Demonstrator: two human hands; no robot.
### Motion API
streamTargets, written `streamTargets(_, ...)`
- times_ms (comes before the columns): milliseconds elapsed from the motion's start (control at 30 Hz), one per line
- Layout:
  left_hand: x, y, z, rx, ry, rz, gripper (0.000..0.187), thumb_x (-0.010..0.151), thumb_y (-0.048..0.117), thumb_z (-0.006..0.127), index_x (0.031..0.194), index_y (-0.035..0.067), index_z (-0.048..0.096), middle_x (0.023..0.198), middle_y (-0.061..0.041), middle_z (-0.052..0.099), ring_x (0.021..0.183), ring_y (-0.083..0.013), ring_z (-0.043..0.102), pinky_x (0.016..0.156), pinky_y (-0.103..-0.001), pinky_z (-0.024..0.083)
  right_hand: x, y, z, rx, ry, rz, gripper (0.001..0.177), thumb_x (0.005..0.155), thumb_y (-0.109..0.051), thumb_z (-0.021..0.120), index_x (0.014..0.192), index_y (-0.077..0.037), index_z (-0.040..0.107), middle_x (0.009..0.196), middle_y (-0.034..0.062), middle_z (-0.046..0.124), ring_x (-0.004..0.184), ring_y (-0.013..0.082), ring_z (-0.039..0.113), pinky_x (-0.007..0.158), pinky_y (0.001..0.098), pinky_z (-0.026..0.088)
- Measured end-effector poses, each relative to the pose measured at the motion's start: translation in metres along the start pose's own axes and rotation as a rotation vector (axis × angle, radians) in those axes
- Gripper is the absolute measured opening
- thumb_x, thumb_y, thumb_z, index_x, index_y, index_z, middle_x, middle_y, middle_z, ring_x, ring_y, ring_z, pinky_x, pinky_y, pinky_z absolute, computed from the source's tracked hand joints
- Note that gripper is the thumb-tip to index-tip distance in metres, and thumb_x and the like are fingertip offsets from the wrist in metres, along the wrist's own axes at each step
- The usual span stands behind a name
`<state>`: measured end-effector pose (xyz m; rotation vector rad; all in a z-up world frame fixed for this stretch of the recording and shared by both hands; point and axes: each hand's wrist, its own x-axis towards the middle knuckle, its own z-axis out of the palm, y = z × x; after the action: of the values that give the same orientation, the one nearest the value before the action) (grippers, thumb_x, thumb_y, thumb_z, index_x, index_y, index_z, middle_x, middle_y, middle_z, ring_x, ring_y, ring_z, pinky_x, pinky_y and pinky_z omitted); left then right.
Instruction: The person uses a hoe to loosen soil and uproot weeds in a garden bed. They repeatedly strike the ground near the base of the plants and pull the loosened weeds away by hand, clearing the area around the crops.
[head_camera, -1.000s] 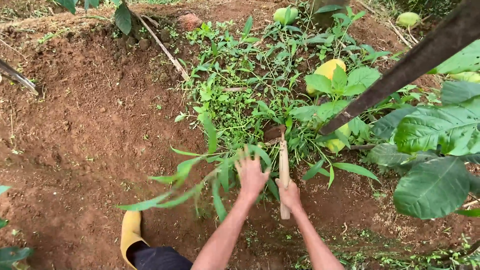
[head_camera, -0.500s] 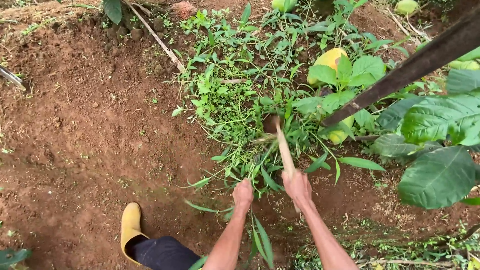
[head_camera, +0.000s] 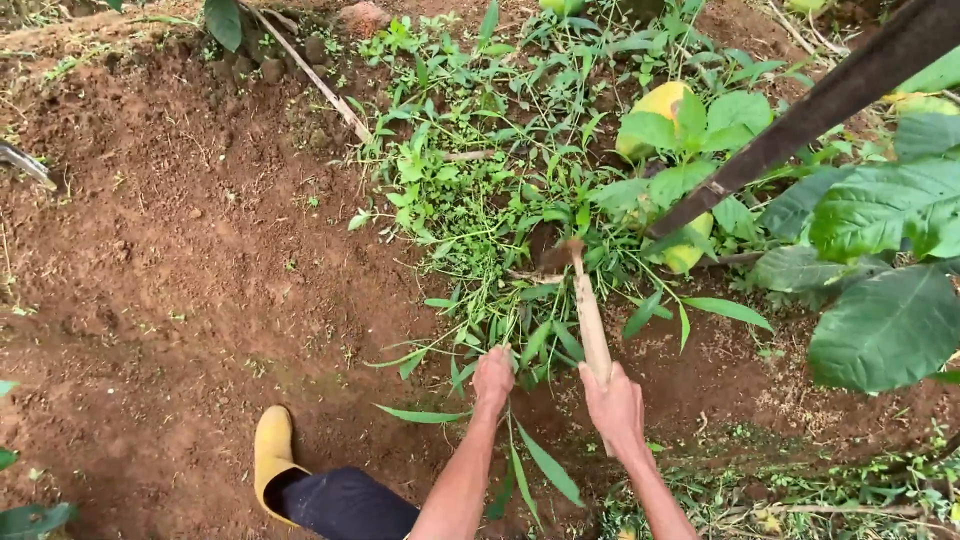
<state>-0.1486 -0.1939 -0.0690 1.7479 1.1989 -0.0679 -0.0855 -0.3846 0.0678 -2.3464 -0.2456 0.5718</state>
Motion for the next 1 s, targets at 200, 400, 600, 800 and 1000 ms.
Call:
streamTargets(200,-0.012,0.013,-0.008,-0.057,0.000,-0.009,0.032,0.112,0.032,0.039,0.096,0.013,0.059,0.076,0.001,0.057,0.060,-0.0113,0.045,0.049,-0.026,0.039,0.031,-0.036,0.022,0.231,-0.030,0.051,0.042,0.102,-0.037,0.058,0.114,0.003,0.061,0.075,0.0077,0.063,0.053,0.0141,0.060,0.041,0.0268,0.055)
streamTargets(400,-0.001,0.007,-0.005,-0.023,0.049,-0.004,0.030,0.109,0.026,0.042,0.087,0.015,0.059,0.075,0.003,0.059,0.061,-0.0101,0.046,0.049,-0.024,0.038,-0.005,0.013,0.039,0.313,-0.173,0.206,0.029,0.104,-0.030,0.057,0.097,-0.002,0.060,0.064,0.0043,0.055,0.045,0.0126,0.048,0.036,0.0256,0.045)
streamTargets(600,-0.031,0.015,-0.004,0.376,0.177,0.172,0.057,0.105,0.040,0.052,0.147,0.003,0.038,0.068,0.005,0.054,0.057,-0.0126,0.055,0.049,-0.029,0.051,-0.030,0.097,0.040,0.166,-0.179,0.250,0.076,0.098,-0.046,0.061,0.149,0.007,0.041,0.039,-0.0022,0.042,0.027,0.0099,0.035,0.026,0.0242,0.031)
streamTargets(800,-0.026,0.064,0.001,0.505,0.574,0.613,0.047,0.087,-0.001,0.062,0.134,0.000,0.056,0.129,-0.021,0.055,0.096,-0.0226,0.053,0.077,-0.034,0.046,-0.066,0.107,0.022,0.274,-0.210,0.313,0.041,0.100,-0.032,0.060,0.126,0.000,0.063,0.062,0.0062,0.059,0.045,0.0158,0.053,0.036,0.0266,0.047)
streamTargets(1000,-0.008,0.094,-0.005,0.139,0.345,0.209,0.091,0.083,0.033,0.086,0.149,0.003,0.031,0.165,-0.025,0.017,0.154,-0.0388,0.019,0.122,-0.065,0.012,-0.096,0.089,-0.023,0.177,-0.085,0.394,0.040,0.094,-0.037,0.066,0.114,-0.003,0.071,0.063,0.0095,0.065,0.055,0.0174,0.061,0.055,0.0320,0.056)
